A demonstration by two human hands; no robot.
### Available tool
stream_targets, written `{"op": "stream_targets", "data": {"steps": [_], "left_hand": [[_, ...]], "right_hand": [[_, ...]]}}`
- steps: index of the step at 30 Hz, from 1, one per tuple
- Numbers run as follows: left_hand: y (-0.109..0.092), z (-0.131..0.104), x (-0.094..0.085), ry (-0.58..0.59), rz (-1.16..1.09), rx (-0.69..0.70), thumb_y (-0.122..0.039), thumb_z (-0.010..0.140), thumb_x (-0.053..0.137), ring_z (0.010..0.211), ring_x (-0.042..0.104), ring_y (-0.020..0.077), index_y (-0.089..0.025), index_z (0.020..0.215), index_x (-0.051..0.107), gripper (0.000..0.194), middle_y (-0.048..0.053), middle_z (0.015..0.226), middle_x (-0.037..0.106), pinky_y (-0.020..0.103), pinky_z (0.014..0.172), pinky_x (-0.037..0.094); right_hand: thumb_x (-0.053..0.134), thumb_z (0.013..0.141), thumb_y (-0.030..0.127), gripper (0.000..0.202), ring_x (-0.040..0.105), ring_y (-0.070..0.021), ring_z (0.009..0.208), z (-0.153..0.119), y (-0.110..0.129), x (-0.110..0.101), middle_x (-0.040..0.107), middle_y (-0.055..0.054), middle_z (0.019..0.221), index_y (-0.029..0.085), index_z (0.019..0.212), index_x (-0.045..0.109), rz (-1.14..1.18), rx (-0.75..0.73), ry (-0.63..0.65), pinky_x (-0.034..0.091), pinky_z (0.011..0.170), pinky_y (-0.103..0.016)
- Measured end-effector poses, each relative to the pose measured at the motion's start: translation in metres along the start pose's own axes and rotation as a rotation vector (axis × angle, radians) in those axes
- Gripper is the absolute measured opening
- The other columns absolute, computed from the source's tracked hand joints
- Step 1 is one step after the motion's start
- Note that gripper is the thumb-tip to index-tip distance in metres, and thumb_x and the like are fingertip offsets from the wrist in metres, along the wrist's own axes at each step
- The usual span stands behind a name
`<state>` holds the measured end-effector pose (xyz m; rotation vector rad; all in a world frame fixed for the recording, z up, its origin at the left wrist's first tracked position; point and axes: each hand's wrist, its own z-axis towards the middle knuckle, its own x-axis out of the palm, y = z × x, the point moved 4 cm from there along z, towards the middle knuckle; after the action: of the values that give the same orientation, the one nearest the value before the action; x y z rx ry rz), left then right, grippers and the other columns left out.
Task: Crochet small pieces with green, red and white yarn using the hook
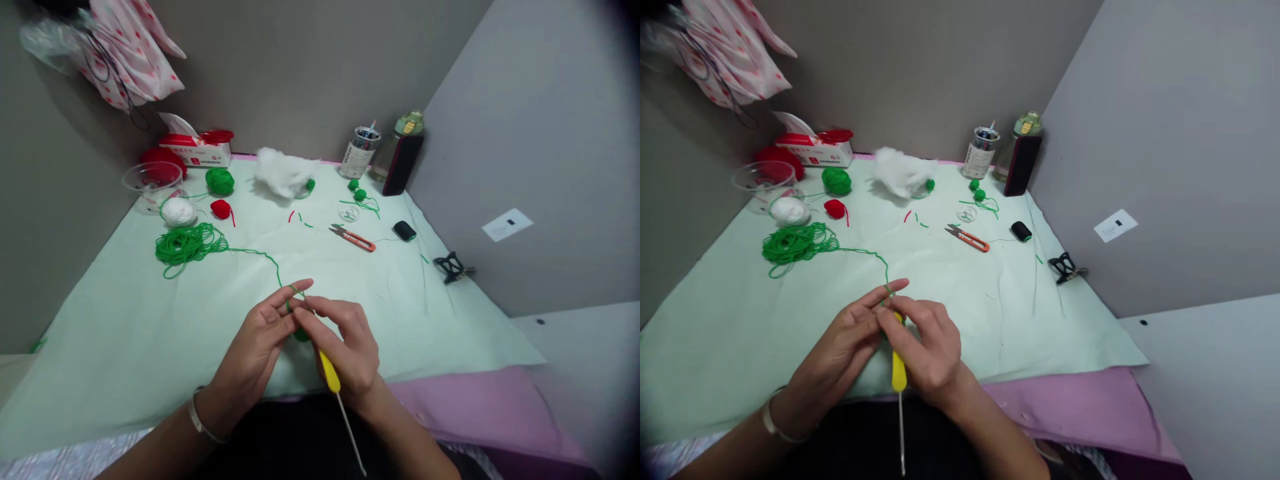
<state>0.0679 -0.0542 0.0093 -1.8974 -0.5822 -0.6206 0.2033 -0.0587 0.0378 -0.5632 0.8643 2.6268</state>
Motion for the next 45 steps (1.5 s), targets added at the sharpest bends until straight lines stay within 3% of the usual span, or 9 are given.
{"op": "stream_targets", "data": {"steps": [7, 10, 13, 20, 26, 35, 38, 41, 45], "left_hand": [[-0.007, 0.000, -0.003, -0.005, 0.092, 0.072, -0.022, 0.081, 0.086, 0.080, 0.058, 0.0131, -0.020, 0.125, 0.077, 0.045, 0.002, 0.086, 0.069, 0.025, 0.079, 0.045], [-0.006, 0.000, 0.000, -0.045, 0.120, 0.190, -0.021, 0.080, 0.087, 0.082, 0.058, 0.0127, -0.026, 0.130, 0.075, 0.052, -0.001, 0.084, 0.068, 0.025, 0.084, 0.045], [0.000, 0.002, 0.002, -0.010, 0.012, 0.066, -0.024, 0.080, 0.087, 0.084, 0.061, 0.0135, -0.024, 0.127, 0.077, 0.048, 0.000, 0.085, 0.069, 0.027, 0.088, 0.046], [-0.010, -0.001, -0.002, 0.016, 0.093, 0.073, -0.023, 0.080, 0.086, 0.081, 0.058, 0.0131, -0.023, 0.124, 0.079, 0.045, 0.001, 0.085, 0.069, 0.026, 0.080, 0.044], [-0.006, -0.001, 0.003, 0.040, 0.120, 0.091, -0.022, 0.079, 0.088, 0.090, 0.065, 0.0155, -0.029, 0.131, 0.074, 0.055, 0.001, 0.088, 0.071, 0.028, 0.086, 0.047], [0.002, 0.003, -0.001, -0.032, 0.012, 0.051, -0.031, 0.076, 0.092, 0.081, 0.059, 0.0131, -0.021, 0.132, 0.073, 0.060, 0.000, 0.082, 0.067, 0.025, 0.081, 0.046], [0.000, 0.003, 0.000, -0.006, 0.009, -0.045, -0.031, 0.079, 0.089, 0.077, 0.056, 0.0124, -0.018, 0.130, 0.074, 0.055, 0.001, 0.080, 0.065, 0.025, 0.078, 0.045], [-0.007, 0.003, -0.002, -0.052, 0.109, 0.105, -0.027, 0.080, 0.088, 0.075, 0.055, 0.0114, -0.021, 0.133, 0.072, 0.056, -0.002, 0.079, 0.063, 0.024, 0.076, 0.044], [-0.004, 0.003, -0.001, -0.071, 0.140, 0.201, -0.029, 0.079, 0.090, 0.086, 0.060, 0.0145, -0.026, 0.142, 0.066, 0.068, -0.001, 0.086, 0.066, 0.025, 0.083, 0.046]], "right_hand": [[0.058, 0.099, 0.010, 0.026, 0.067, -0.0177, 0.076, 0.005, -0.015, -0.012, 0.074, -0.004, 0.087, 0.026, 0.106, 0.077, 0.440, 0.369, -0.149, 0.057, 0.065, -0.032], [0.062, 0.096, 0.008, 0.029, 0.070, -0.0196, 0.083, 0.006, -0.009, -0.006, 0.075, -0.006, 0.095, 0.028, 0.110, 0.078, 0.283, 0.249, -0.104, 0.059, 0.068, -0.033], [0.065, 0.092, 0.004, 0.036, 0.072, -0.0225, 0.096, 0.003, -0.003, -0.004, 0.076, -0.009, 0.106, 0.027, 0.117, 0.078, 0.079, 0.088, -0.069, 0.060, 0.076, -0.035], [0.063, 0.099, 0.016, 0.020, 0.066, -0.0166, 0.077, 0.008, -0.018, -0.013, 0.075, -0.004, 0.090, 0.026, 0.103, 0.080, 0.578, 0.419, -0.147, 0.054, 0.067, -0.031], [0.064, 0.100, 0.019, 0.019, 0.070, -0.0152, 0.082, 0.013, -0.020, 0.001, 0.078, -0.003, 0.096, 0.027, 0.104, 0.081, 0.644, 0.503, -0.067, 0.059, 0.073, -0.029], [0.065, 0.094, 0.004, 0.040, 0.071, -0.0227, 0.104, 0.006, -0.001, -0.006, 0.075, -0.012, 0.116, 0.025, 0.126, 0.075, 0.069, 0.066, 0.017, 0.062, 0.085, -0.036], [0.058, 0.098, 0.006, 0.032, 0.070, -0.0179, 0.086, 0.009, -0.012, -0.014, 0.075, -0.006, 0.096, 0.026, 0.114, 0.076, 0.263, 0.238, -0.099, 0.059, 0.072, -0.031], [0.056, 0.101, 0.012, 0.025, 0.064, -0.0148, 0.070, 0.010, -0.020, -0.010, 0.071, -0.002, 0.085, 0.026, 0.102, 0.076, 0.448, 0.393, -0.147, 0.055, 0.062, -0.028], [0.062, 0.095, 0.006, 0.033, 0.070, -0.0191, 0.088, 0.007, -0.009, -0.001, 0.074, -0.007, 0.100, 0.028, 0.114, 0.079, 0.166, 0.179, -0.085, 0.059, 0.072, -0.031]]}}
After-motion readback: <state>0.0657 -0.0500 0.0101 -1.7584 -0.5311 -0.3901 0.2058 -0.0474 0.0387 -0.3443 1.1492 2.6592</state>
